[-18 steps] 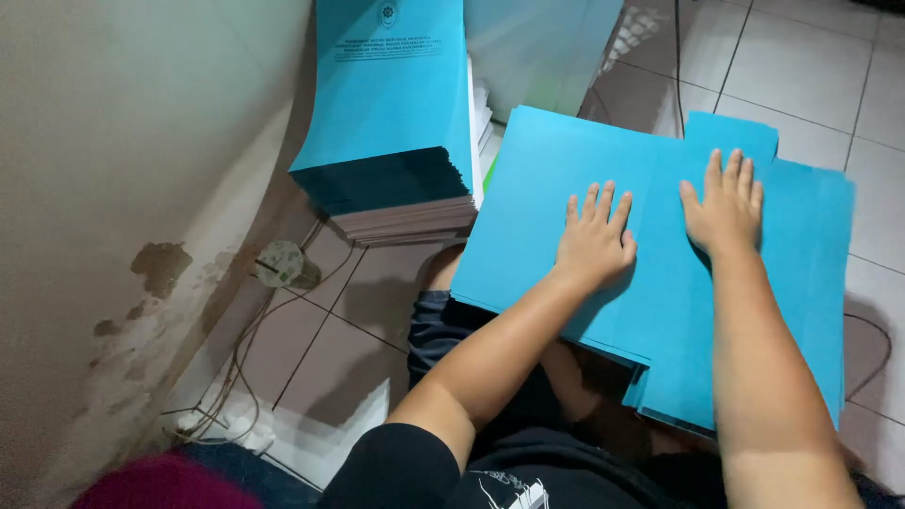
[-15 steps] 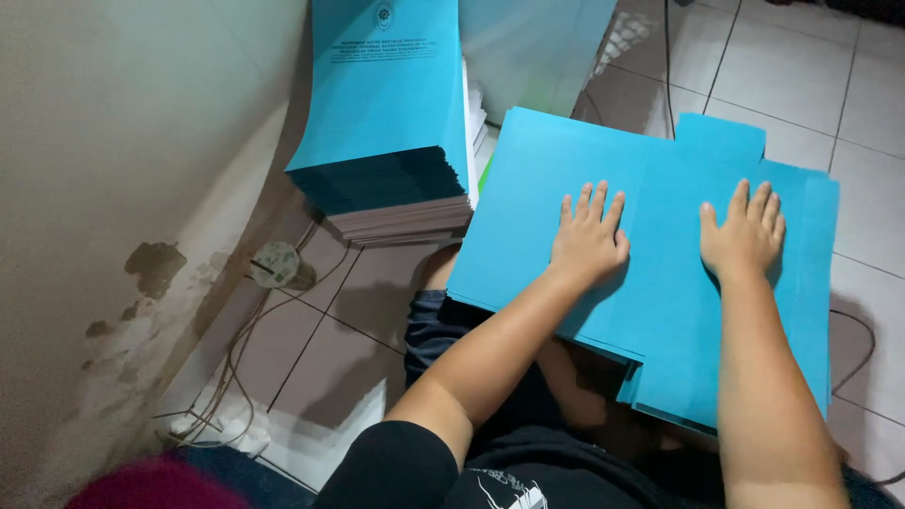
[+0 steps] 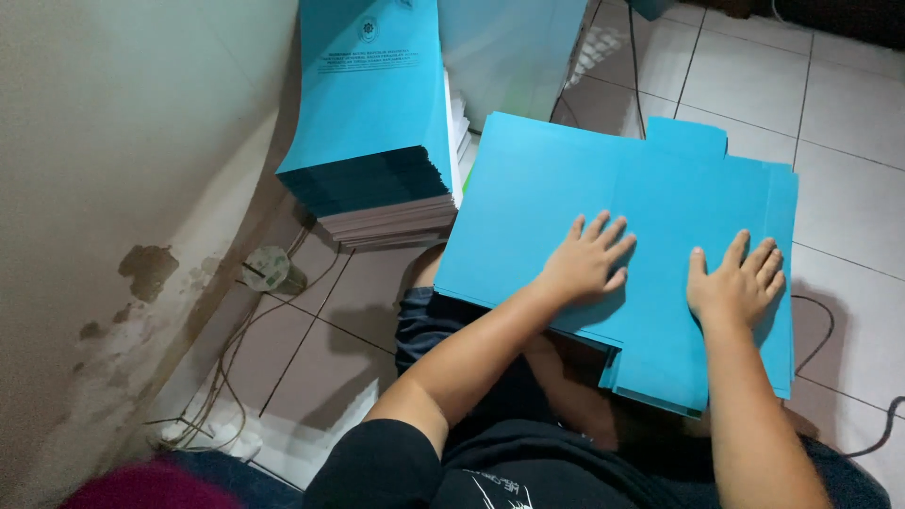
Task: The person sits on the floor and repeatedly takes blue paper covers from a stack on the left, places them on a stack on their lap, and smooths them down with both hands.
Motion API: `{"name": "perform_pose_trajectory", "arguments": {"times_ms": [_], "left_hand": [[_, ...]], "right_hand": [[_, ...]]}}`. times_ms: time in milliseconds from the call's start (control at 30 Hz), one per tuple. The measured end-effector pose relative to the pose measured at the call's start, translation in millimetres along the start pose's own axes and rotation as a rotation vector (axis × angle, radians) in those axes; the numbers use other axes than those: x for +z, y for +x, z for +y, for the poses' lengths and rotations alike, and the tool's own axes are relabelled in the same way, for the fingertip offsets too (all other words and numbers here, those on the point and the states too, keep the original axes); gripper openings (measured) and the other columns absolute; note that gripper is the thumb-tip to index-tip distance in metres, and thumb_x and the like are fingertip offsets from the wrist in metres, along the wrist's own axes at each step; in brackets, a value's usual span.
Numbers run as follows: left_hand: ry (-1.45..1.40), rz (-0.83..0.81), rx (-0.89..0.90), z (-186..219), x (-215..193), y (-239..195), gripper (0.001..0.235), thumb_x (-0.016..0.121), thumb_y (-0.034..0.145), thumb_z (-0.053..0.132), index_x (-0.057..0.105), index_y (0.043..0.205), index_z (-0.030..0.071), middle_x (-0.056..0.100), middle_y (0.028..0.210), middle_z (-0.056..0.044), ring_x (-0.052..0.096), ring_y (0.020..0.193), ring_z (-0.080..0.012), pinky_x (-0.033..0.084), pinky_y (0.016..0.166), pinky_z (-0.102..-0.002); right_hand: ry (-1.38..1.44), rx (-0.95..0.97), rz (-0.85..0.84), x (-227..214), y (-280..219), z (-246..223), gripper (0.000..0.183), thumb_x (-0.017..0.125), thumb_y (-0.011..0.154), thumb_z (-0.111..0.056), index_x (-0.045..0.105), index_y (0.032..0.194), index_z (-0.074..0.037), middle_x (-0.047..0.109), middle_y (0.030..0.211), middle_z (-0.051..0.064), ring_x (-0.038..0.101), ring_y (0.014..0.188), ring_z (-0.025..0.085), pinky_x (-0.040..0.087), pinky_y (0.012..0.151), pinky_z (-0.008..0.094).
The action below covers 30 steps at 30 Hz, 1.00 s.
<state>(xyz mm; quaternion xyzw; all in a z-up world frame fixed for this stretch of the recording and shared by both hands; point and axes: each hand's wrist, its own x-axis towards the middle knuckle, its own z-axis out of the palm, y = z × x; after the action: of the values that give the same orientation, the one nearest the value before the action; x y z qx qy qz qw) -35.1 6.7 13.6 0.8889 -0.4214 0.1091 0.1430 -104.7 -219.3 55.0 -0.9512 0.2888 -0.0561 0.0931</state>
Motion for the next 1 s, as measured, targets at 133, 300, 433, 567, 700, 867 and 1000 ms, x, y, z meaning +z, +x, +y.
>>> {"name": "perform_pose_trajectory", "arguments": {"times_ms": [133, 300, 433, 567, 700, 867, 1000], "left_hand": [[0.049, -0.001, -0.065, 30.5, 16.4, -6.1, 0.067, 0.038, 0.104, 0.054, 0.034, 0.163, 0.023, 0.026, 0.172, -0.014, 0.024, 0.160, -0.0351, 0.023, 0.127, -0.062], [0.072, 0.065, -0.296, -2.2, 54.6, 51.4, 0.069, 0.040, 0.102, 0.051, 0.032, 0.164, 0.022, 0.029, 0.171, -0.009, 0.026, 0.159, -0.0323, 0.023, 0.127, -0.059], [0.074, 0.119, -0.370, -48.6, 85.4, 119.1, 0.074, 0.045, 0.097, 0.049, 0.037, 0.161, 0.014, 0.033, 0.170, -0.006, 0.030, 0.158, -0.0299, 0.025, 0.127, -0.058], [0.048, -0.022, -0.397, -76.2, 82.1, 151.9, 0.073, 0.037, 0.102, 0.048, 0.027, 0.163, 0.009, 0.024, 0.171, -0.007, 0.021, 0.159, -0.0282, 0.018, 0.129, -0.056], [0.096, 0.004, -0.349, -74.1, 75.6, 133.6, 0.070, 0.036, 0.105, 0.048, 0.027, 0.163, 0.010, 0.024, 0.171, -0.008, 0.020, 0.159, -0.0281, 0.019, 0.129, -0.057], [0.111, -0.026, -0.277, -41.2, 54.6, 70.2, 0.071, 0.033, 0.106, 0.050, 0.025, 0.164, 0.009, 0.022, 0.172, -0.009, 0.018, 0.160, -0.0302, 0.018, 0.127, -0.059], [0.077, -0.113, -0.219, -22.7, 21.5, 20.4, 0.070, 0.025, 0.109, 0.049, 0.017, 0.166, 0.009, 0.014, 0.174, -0.011, 0.013, 0.161, -0.0307, 0.013, 0.128, -0.057]], "right_hand": [[0.004, -0.016, 0.012, 1.1, -0.3, -0.3, 0.085, 0.035, 0.102, -0.060, 0.021, 0.168, -0.007, 0.013, 0.172, 0.025, 0.008, 0.158, 0.039, 0.004, 0.125, 0.056], [0.003, -0.022, 0.015, -1.5, -2.8, -0.4, 0.086, 0.035, 0.102, -0.060, 0.022, 0.168, -0.007, 0.013, 0.172, 0.026, 0.007, 0.158, 0.039, 0.005, 0.125, 0.056], [0.000, -0.010, 0.002, -4.9, -4.3, -3.3, 0.086, 0.035, 0.102, -0.061, 0.020, 0.168, -0.008, 0.010, 0.172, 0.024, 0.006, 0.158, 0.038, 0.006, 0.126, 0.056], [-0.007, -0.020, 0.013, -5.3, -1.6, -3.9, 0.085, 0.035, 0.102, -0.061, 0.021, 0.168, -0.009, 0.012, 0.172, 0.024, 0.007, 0.158, 0.038, 0.007, 0.125, 0.056], [-0.004, -0.018, 0.025, -1.2, -0.1, -3.3, 0.085, 0.035, 0.102, -0.061, 0.022, 0.168, -0.009, 0.013, 0.172, 0.025, 0.007, 0.158, 0.039, 0.006, 0.125, 0.056], [0.016, -0.008, 0.000, -4.7, -2.6, -2.8, 0.086, 0.034, 0.102, -0.062, 0.020, 0.168, -0.009, 0.010, 0.172, 0.023, 0.005, 0.158, 0.038, 0.004, 0.125, 0.057], [0.023, -0.016, 0.012, -0.3, -0.8, 0.9, 0.087, 0.034, 0.102, -0.063, 0.021, 0.168, -0.008, 0.010, 0.172, 0.023, 0.004, 0.158, 0.038, 0.002, 0.125, 0.056]]}}
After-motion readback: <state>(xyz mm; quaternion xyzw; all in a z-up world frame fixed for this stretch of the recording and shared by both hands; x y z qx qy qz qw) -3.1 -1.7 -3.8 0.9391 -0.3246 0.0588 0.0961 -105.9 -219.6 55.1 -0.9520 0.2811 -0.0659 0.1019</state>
